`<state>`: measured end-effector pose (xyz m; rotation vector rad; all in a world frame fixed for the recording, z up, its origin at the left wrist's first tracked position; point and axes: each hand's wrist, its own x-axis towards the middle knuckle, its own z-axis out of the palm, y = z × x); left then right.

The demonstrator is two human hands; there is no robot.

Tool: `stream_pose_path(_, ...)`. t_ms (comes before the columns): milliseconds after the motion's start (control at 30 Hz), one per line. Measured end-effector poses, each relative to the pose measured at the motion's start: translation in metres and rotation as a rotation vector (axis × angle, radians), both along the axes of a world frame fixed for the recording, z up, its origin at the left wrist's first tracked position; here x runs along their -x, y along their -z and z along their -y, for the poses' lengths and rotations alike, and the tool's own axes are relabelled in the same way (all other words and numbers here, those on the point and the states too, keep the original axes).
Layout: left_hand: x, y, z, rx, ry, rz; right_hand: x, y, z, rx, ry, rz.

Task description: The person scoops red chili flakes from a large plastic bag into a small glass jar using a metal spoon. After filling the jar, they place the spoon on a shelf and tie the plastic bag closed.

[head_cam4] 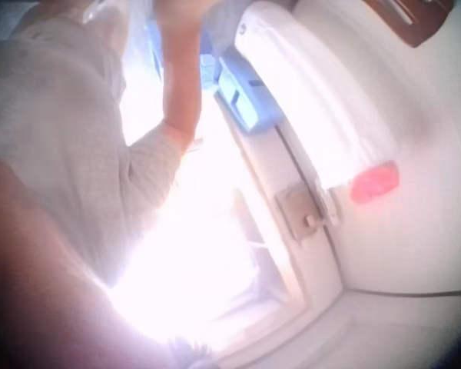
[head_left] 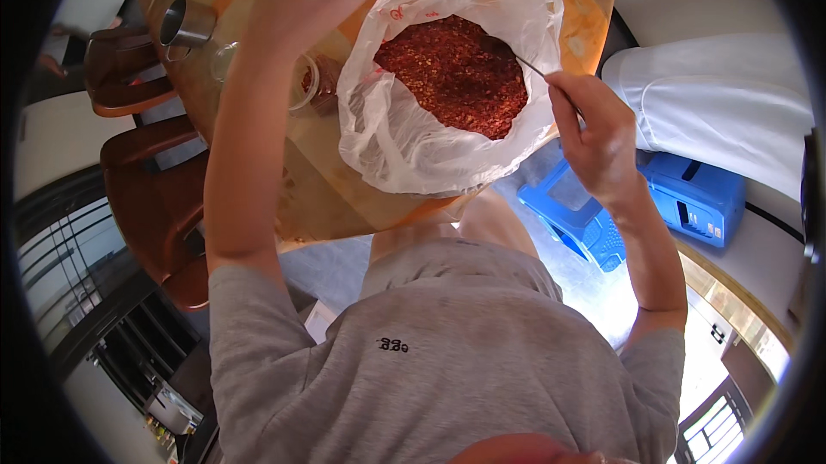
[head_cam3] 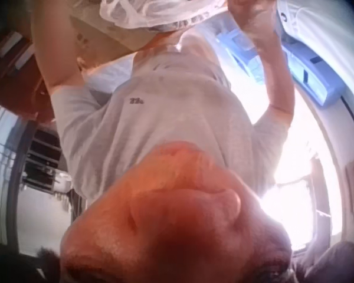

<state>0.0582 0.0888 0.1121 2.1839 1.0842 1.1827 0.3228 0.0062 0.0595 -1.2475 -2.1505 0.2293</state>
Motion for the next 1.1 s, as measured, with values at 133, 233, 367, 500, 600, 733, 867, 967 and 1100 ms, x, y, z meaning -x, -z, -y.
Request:
stream_pose_path(133,0.073,0.036,0.067,0.262,-0.23,0.313,0.022,0.014,-0.01,-0.101,0.088,0.011)
stream_pose_path(233,0.109,0.086,0.119,0.503,-0.369,0.697,0.038,0.018,-0.007,-0.128,0.147,-0.009)
stream_pose_path(367,0.131,0.141,0.151,0.558,-0.492,0.509,0.049,0.009,0.001,-0.109,0.207,-0.022)
stream_pose_path(500,0.134,0.162,0.135,0.496,-0.462,0.241,0.058,0.024,-0.009,-0.231,0.203,0.053)
stream_pose_path(600,0.134,0.178,0.115,0.428,-0.449,0.196,0.074,0.032,-0.009,-0.189,0.131,0.029)
stream_pose_path(733,0.131,0.185,0.102,0.366,-0.437,0.164,0.075,0.016,0.009,0.021,0.173,-0.014)
stream_pose_path(867,0.127,0.188,0.09,0.465,-0.326,0.271,0.064,0.012,0.008,-0.119,0.26,0.059)
stream_pose_path(967,0.127,0.191,0.086,0.476,-0.257,0.439,0.071,0.023,0.013,0.007,0.292,0.002)
stream_pose_path(1100,0.128,0.145,0.089,0.394,-0.172,0.622,0.07,0.033,0.015,0.367,0.366,-0.33)
